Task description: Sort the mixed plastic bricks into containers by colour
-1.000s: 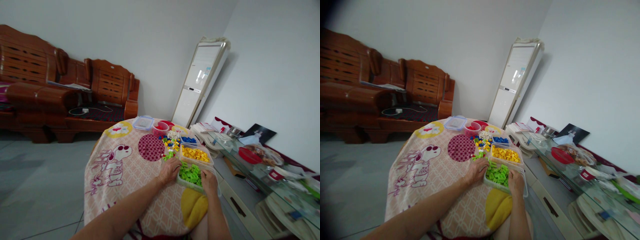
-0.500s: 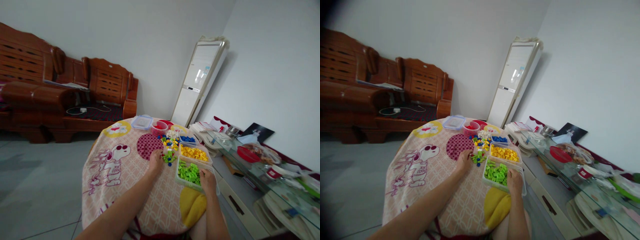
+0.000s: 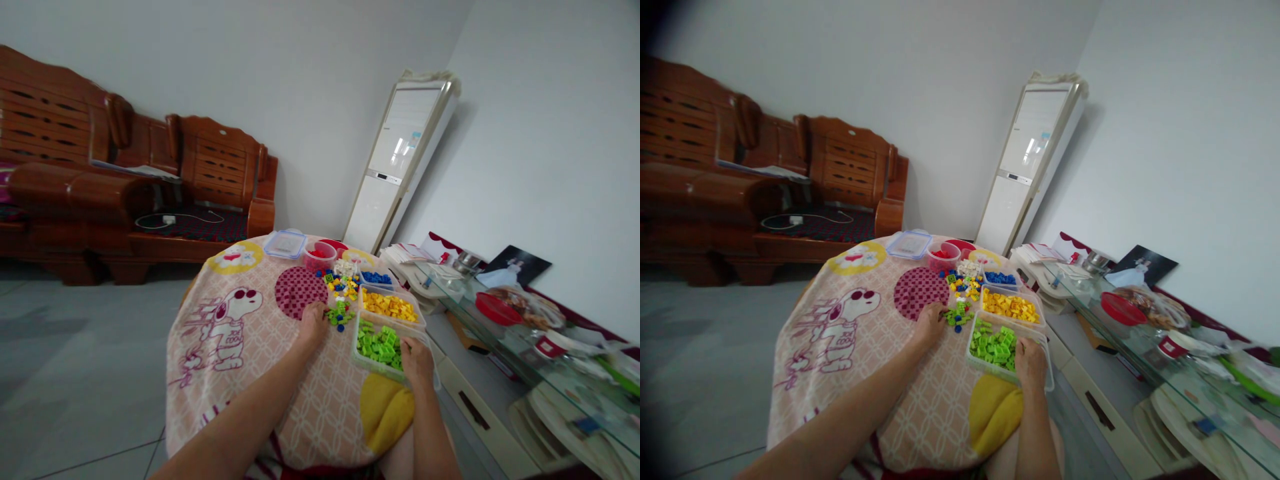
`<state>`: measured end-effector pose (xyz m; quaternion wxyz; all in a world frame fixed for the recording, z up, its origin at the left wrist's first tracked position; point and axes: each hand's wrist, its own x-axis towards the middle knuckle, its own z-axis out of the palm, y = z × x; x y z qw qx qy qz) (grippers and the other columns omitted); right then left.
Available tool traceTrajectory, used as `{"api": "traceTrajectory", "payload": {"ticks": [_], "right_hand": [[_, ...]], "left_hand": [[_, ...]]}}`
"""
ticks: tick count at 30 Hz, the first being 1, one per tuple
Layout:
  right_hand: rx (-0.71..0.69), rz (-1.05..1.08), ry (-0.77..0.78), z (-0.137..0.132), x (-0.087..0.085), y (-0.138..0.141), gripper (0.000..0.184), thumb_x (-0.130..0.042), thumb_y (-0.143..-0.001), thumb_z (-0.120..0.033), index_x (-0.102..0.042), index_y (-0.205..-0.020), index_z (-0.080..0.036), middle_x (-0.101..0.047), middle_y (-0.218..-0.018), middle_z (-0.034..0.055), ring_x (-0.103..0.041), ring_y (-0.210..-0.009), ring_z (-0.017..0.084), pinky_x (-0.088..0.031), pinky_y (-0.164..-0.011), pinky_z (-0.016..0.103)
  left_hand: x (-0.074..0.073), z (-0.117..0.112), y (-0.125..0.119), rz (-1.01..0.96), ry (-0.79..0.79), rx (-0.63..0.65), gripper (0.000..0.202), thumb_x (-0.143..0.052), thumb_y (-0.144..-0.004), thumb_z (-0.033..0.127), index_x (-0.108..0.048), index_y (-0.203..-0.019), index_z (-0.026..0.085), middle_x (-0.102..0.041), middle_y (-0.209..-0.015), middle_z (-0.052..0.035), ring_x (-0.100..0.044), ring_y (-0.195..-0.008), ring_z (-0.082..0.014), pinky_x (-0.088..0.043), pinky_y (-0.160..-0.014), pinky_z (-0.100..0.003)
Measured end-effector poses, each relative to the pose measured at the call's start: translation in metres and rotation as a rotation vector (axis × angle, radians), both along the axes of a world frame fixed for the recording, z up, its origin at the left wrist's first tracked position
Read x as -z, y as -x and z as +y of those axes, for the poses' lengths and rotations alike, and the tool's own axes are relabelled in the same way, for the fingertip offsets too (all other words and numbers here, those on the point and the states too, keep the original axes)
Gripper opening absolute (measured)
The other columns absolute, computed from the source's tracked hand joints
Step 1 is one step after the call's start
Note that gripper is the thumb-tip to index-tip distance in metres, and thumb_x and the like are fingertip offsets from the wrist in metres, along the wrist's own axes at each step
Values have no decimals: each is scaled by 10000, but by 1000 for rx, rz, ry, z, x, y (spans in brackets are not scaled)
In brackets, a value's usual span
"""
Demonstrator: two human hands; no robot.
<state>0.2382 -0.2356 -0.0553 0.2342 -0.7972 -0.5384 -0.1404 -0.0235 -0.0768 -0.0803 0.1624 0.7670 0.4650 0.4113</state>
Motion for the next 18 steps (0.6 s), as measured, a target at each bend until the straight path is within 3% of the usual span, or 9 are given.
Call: {"api": "traceTrajectory", "payload": {"ticks": [6, 13, 18], "right_hand": [[1, 17, -3, 0, 2, -2, 344, -434, -914, -239, -769, -943, -168, -750, -929, 100, -644, -806, 197, -415, -749, 278], [-6, -9, 3, 0, 1, -1, 331, -442, -917, -233, -768, -912, -177, -745, -885, 89, -639, -790, 186, -414, -742, 271], [-1, -3, 1, 0, 2, -2, 339, -434, -914, -228, -766, -930, -159, -751, -909, 93, -641, -803, 189, -413, -750, 272]], "left_hand": [[-2, 0, -1, -17, 42, -45, 87, -560, -766, 76, -617, -748, 139, -659, -824, -70, -580, -816, -180, -428, -777, -292], [-2, -3, -3, -2, 26, -86, 91, -580, -778, 98, -573, -707, 154, -621, -809, -72, -569, -844, -192, -429, -825, -318], [-2, -2, -1, -93, -9, -76, 115, -576, -782, 117, -551, -680, 163, -598, -747, -35, -557, -791, -166, -455, -815, -312]]}}
